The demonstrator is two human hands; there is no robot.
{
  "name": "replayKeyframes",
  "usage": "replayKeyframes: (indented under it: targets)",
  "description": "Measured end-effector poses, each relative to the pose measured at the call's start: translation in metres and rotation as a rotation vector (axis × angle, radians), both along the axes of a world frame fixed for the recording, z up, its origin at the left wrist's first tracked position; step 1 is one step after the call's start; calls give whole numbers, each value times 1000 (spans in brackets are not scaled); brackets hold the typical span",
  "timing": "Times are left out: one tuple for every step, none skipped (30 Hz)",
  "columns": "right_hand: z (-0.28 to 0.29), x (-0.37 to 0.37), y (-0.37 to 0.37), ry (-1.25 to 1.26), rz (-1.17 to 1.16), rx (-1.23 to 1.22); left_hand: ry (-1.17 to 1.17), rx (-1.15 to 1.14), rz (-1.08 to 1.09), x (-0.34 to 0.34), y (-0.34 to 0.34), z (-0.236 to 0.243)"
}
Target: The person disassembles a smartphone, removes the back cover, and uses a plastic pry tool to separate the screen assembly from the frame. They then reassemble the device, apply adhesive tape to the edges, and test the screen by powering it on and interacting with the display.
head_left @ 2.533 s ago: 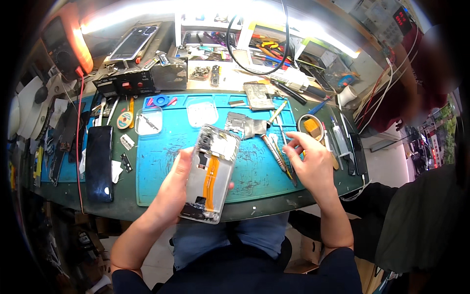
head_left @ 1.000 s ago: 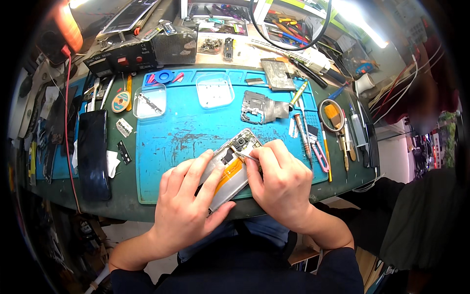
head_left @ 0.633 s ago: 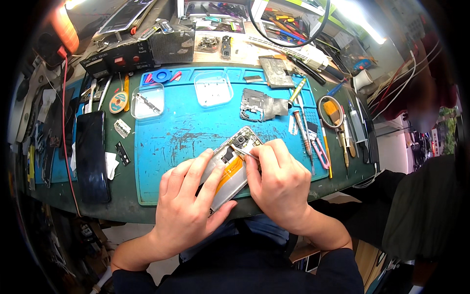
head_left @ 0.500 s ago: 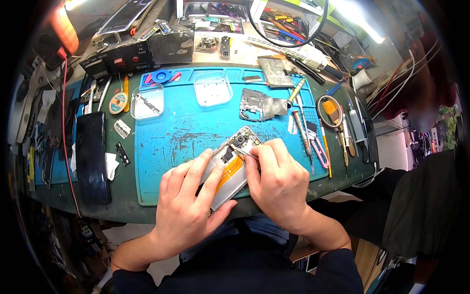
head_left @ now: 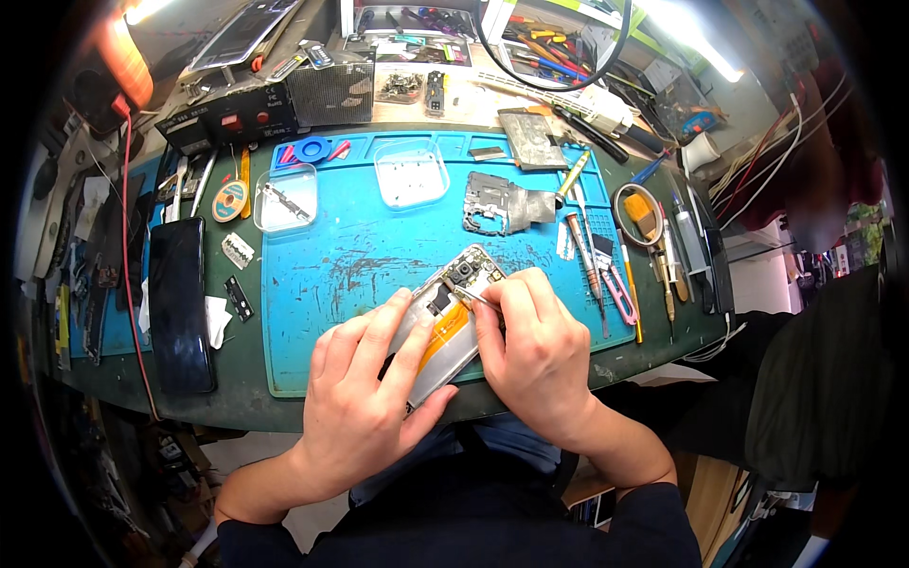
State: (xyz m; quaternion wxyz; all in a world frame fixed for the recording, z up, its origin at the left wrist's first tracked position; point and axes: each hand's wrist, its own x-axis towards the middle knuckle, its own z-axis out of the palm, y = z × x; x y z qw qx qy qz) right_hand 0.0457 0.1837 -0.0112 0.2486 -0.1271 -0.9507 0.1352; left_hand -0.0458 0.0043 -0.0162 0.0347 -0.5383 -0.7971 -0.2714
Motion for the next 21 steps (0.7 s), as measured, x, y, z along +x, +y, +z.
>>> replayKeyframes:
  targets:
    - [1,0,0,-1,3,0,-16,-8,-6,-1,-1,3]
    - [2,0,1,-6,12,1,-33,-15,-11,-2,-1,7]
    - [3,1,3,-12,22,3,-86,-12,-24,-4,-2,13]
    - [4,1,4,-17,32,2,-138,-11,-35,-7,-2,21]
    - [4,0,4,-7,33,-6,-191,-10,-46,-10,-1,26]
    - [4,-1,5,3,34,-14,-129,38,-37,-15,4,27]
    - [3,-1,5,10,32,-21,-24,77,-23,-23,14,29]
    - [3,-1,5,20,36,-16,-51,117,-66,-34,21,27]
    - [2,-1,6,30,41,-10,-79,157,-109,-42,27,21]
    - [2,-2,6,42,46,-9,-101,146,-141,-45,31,19]
    - [1,-2,6,46,50,-5,-124,135,-173,-46,36,18]
    - [1,-1,6,50,54,-2,-147,123,-204,-47,38,17]
    - [-1,-1,7,57,53,-2,-115,111,-210,-50,40,15]
    - [-2,-1,7,48,60,-2,-82,99,-216,-52,40,13]
    - [-2,-1,8,40,67,-2,-50,86,-222,-54,40,12]
    - [-2,0,9,32,69,1,-29,97,-238,-55,41,11]
    - [-3,0,9,46,71,7,-8,109,-255,-57,42,10]
    - [-4,0,9,59,73,13,13,120,-272,-59,43,9]
    - [-6,0,10,70,80,20,50,131,-289,-60,43,7]
    - [-7,1,10,65,82,20,86,142,-307,-62,44,5]
    - [-7,1,10,60,85,20,123,154,-325,-64,44,4]
